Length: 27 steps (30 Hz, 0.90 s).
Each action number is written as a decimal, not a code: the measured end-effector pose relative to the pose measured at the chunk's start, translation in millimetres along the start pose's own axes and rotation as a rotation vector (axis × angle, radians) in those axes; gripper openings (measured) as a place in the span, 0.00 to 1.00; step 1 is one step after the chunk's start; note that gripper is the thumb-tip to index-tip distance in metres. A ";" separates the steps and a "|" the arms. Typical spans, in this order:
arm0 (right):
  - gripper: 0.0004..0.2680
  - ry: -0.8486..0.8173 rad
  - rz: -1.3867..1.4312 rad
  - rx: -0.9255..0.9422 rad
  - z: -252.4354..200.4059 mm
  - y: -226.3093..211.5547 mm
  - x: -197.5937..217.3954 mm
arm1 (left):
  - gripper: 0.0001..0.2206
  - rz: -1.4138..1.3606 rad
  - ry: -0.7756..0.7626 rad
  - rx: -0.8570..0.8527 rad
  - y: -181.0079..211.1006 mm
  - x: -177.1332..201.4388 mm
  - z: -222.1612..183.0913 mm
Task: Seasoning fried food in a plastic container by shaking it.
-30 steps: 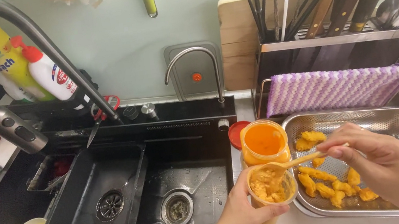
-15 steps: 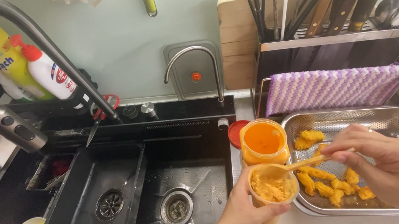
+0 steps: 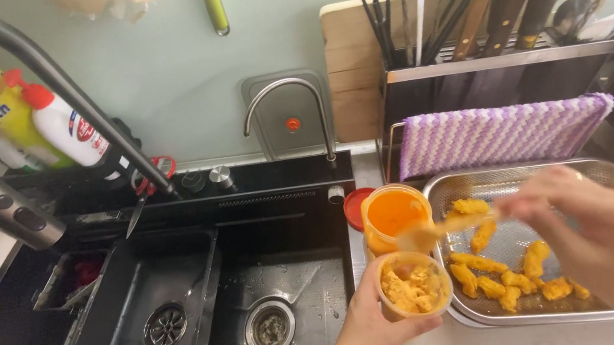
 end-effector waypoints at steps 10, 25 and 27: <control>0.27 -0.117 -0.057 -0.077 1.6 41.8 -37.3 | 0.33 -0.011 0.008 -0.343 21.3 -53.7 -16.0; 0.10 -0.529 -0.449 -0.998 -283.9 169.0 237.8 | 0.35 0.072 -0.161 -0.063 -11.2 -321.5 12.1; 0.11 -0.500 -0.301 -0.719 -290.8 159.1 211.4 | 0.33 0.108 -0.077 -0.096 -6.1 -332.9 18.3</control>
Point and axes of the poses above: each hand's wrist, its own z-axis towards the middle knuckle, its own x-axis out of the back of the hand, y = z × x, the point moved 7 cm from there along z, towards the middle knuckle, and after that the axes turned 5 degrees about x, right-handed, at the moved point
